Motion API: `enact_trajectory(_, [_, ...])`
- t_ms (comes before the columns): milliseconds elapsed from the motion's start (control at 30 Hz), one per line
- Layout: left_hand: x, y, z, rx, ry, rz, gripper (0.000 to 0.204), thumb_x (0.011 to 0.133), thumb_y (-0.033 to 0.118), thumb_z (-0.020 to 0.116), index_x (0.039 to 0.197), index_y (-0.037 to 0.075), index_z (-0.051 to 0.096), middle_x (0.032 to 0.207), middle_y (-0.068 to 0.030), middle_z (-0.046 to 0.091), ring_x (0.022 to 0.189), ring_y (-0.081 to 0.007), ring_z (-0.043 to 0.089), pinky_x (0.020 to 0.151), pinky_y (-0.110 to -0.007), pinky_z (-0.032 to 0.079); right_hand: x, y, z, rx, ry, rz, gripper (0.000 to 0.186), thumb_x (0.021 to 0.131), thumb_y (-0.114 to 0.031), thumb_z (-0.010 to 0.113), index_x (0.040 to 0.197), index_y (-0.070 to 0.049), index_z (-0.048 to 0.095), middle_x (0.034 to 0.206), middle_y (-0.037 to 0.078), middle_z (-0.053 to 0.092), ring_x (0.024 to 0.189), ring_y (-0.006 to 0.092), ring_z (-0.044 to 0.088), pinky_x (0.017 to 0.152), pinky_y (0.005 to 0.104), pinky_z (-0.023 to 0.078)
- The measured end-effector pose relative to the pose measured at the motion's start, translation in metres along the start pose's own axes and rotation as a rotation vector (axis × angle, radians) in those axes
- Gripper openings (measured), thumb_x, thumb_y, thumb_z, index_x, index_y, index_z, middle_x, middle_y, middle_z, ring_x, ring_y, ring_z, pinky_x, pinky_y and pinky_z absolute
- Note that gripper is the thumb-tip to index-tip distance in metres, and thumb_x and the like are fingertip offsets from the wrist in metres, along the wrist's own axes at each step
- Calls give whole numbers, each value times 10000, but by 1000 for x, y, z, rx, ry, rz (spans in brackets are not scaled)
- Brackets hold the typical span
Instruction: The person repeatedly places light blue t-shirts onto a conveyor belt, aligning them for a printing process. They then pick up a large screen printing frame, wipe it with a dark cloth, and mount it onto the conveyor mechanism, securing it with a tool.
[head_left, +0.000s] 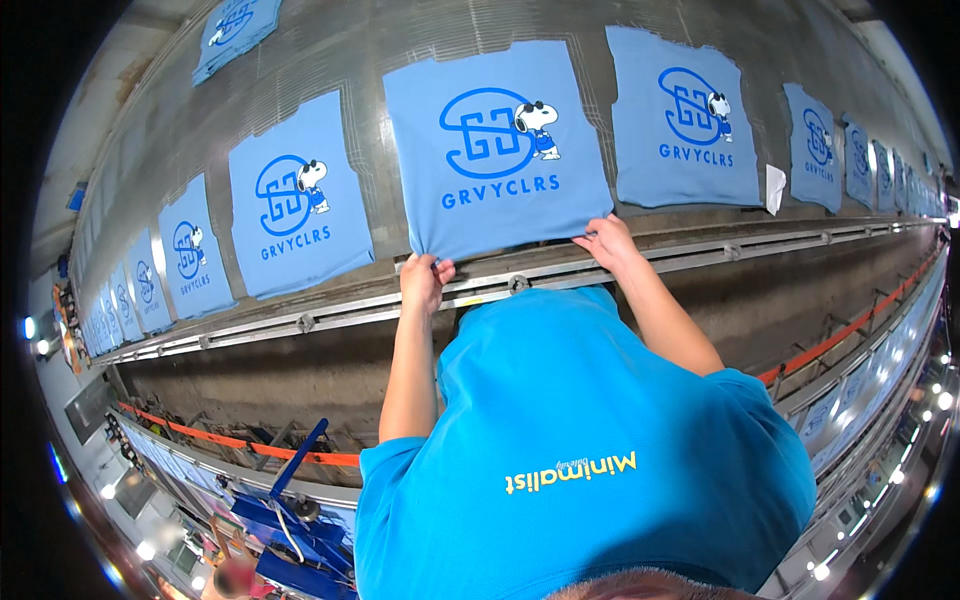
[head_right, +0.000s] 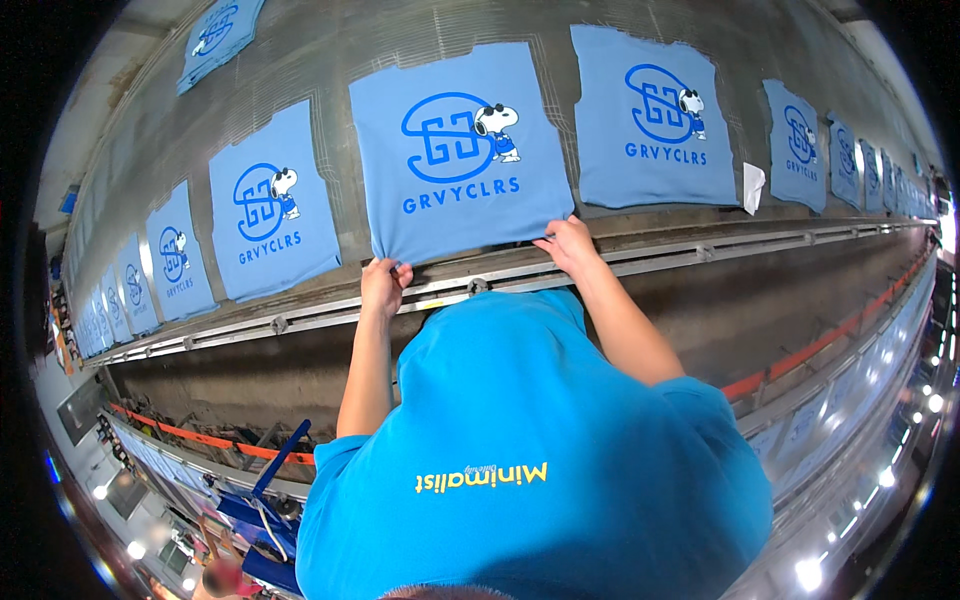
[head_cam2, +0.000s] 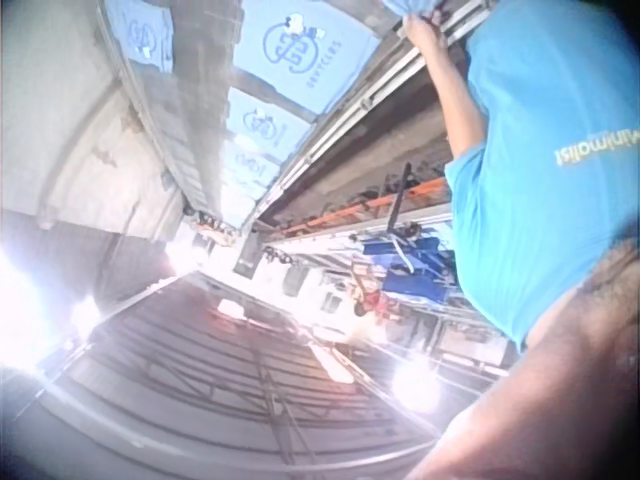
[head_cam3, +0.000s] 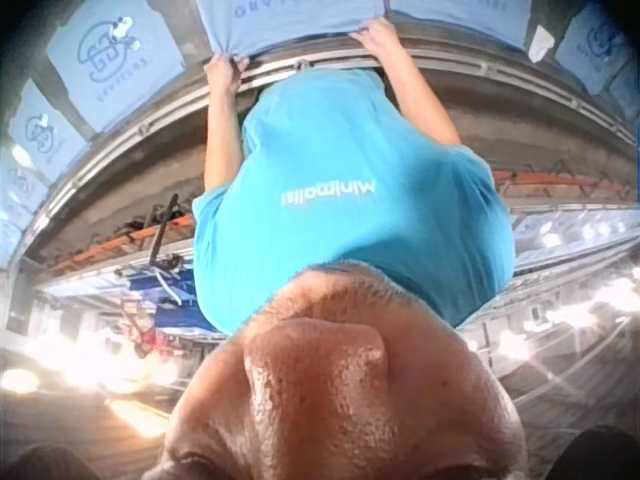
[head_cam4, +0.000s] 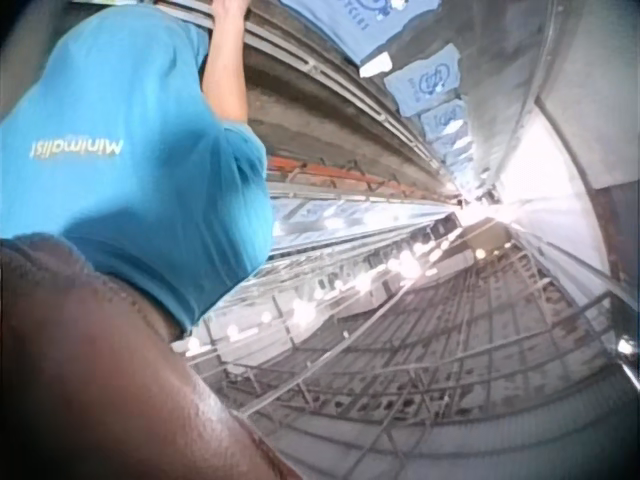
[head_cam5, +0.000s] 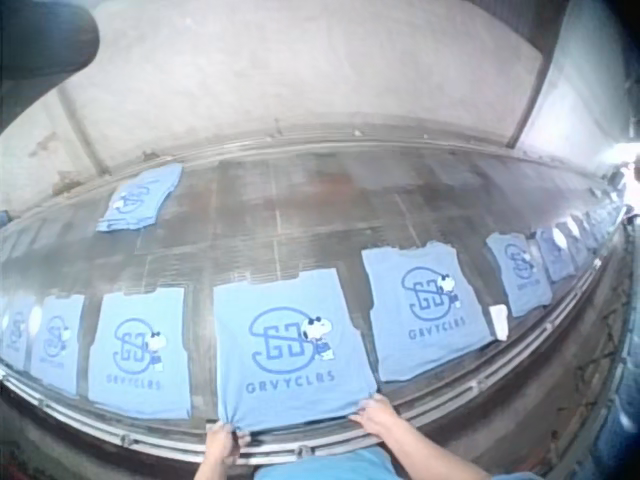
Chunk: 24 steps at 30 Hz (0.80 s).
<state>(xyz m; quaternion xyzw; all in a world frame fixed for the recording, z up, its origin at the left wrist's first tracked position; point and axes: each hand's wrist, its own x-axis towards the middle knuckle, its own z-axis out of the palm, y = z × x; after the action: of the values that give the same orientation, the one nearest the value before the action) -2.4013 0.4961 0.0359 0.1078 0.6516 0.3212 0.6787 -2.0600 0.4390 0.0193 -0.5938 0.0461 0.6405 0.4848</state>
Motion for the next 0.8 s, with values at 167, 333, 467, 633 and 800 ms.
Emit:
enact_trajectory(167, [-3,8,39,-223,-101,-100,263,898,234,625,992,25,497,806,-85,541,596,-156,531,507,-272,475,20,7,38,432,-225,150,436,821,-55,536,1250,7,499,1243,168,578,1134,321,582,972,501,480])
enact_trajectory(333, [9,21,80,463,-221,-181,447,826,473,751,927,60,613,660,9,504,465,-88,393,402,-250,285,4,-14,79,-323,-202,268,566,851,-446,712,1230,-45,587,1163,98,642,1023,204,620,711,433,499])
enact_trajectory(467, [-7,43,85,233,-415,-149,305,873,338,723,950,74,591,661,11,531,436,-83,393,390,-229,287,1,-19,82,-48,-373,239,314,915,-291,694,1134,-78,627,940,19,666,639,62,548,451,226,340])
enact_trajectory(633, [-1,54,90,159,-416,-138,263,888,273,711,998,76,574,651,15,525,433,-74,402,378,-216,299,-4,-28,81,-91,-294,233,275,923,-241,677,1163,-119,616,953,-9,658,704,67,586,464,214,356])
enact_trajectory(800, [-35,215,179,90,-586,543,272,931,316,644,897,48,670,726,-30,653,595,-103,599,531,-213,438,-33,-180,202,181,-498,-80,111,919,-209,645,1003,-138,641,929,2,654,754,122,622,550,295,491])
